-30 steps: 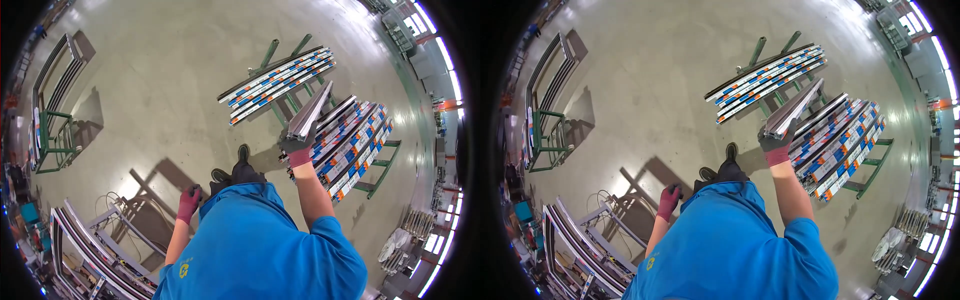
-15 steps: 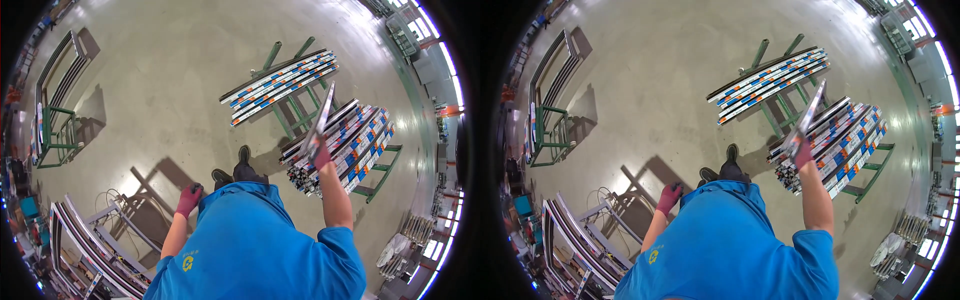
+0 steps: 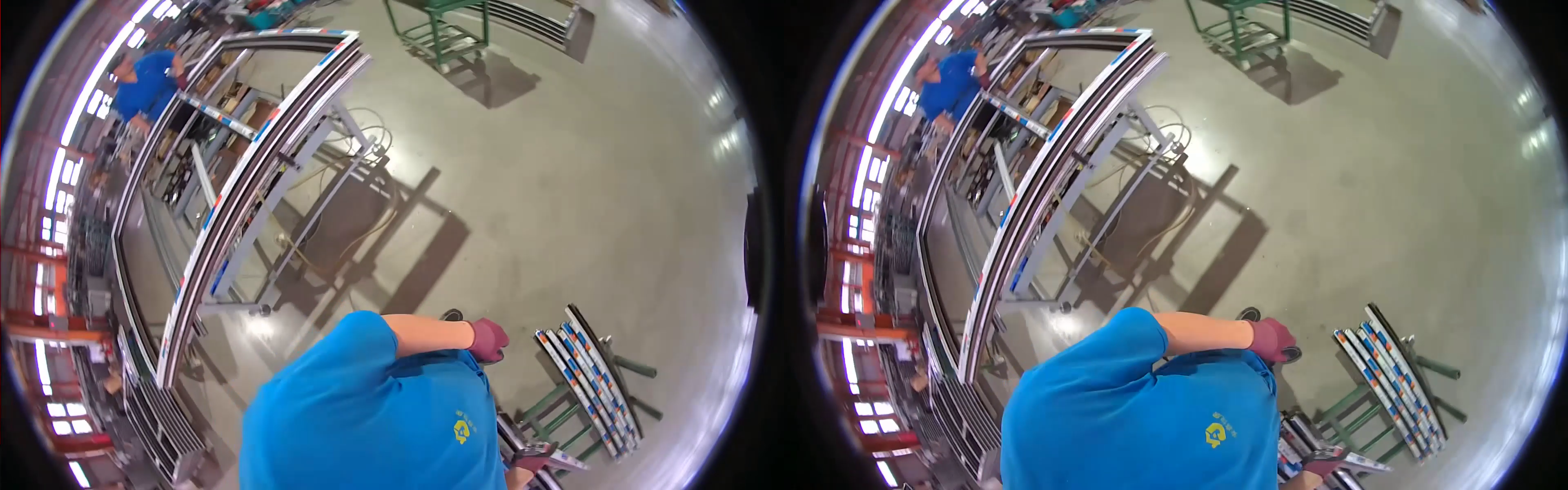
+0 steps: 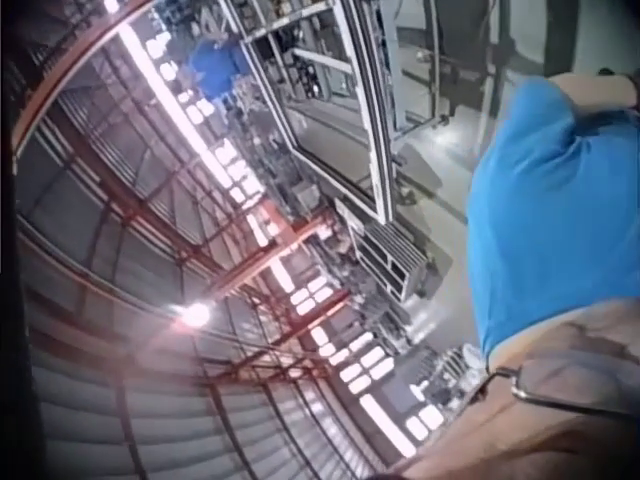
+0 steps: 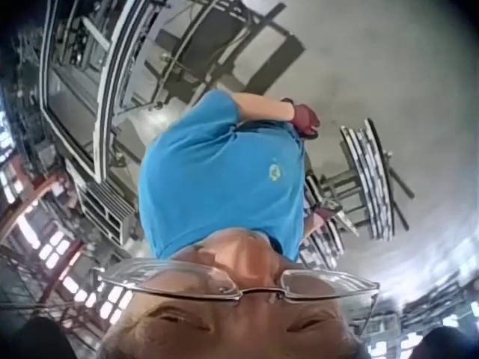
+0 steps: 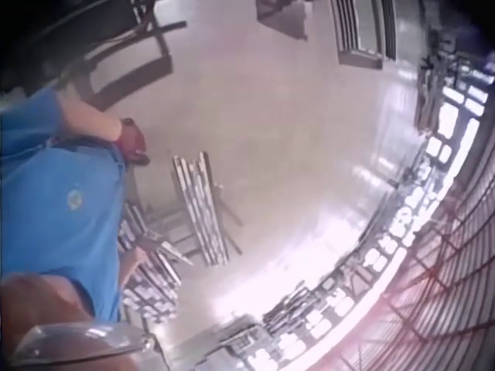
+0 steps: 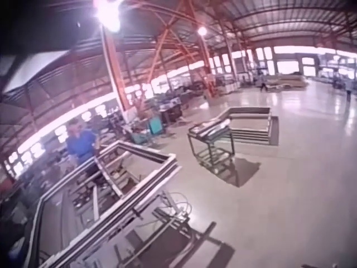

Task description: Assembling a large metal window frame by attaching profiles and securing them with a drill and a mallet.

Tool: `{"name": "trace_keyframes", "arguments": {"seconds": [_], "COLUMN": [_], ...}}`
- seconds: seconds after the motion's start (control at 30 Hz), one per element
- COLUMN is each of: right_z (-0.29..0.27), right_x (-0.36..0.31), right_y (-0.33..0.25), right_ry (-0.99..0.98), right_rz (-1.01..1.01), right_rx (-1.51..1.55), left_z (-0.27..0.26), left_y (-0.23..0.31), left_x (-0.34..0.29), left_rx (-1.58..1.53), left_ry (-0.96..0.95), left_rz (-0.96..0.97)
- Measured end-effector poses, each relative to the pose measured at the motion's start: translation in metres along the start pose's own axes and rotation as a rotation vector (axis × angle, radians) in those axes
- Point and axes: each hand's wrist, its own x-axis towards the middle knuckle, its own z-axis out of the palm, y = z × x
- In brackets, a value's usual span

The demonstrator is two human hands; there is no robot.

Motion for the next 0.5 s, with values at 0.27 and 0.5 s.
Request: {"name": "trace_keyframes", "arguments": {"seconds": [0.27, 0.5], "right_z": [-0.012, -0.007], "right_x": [0.036, 0.045], "right_y": [-0.070, -0.125], "right_ry": [0.039, 0.346], "right_rz": [-0.070, 0.082], "right_rx": [0.316, 0.620], "left_z": [-0.006, -0.030], "left_y": [0.014, 0.082], "left_x": [-0.020, 0.003], "left_rx": [-0.331, -0.228], "left_ry": [0.089, -0.009], "left_rz": [-0.021, 0.144]}}
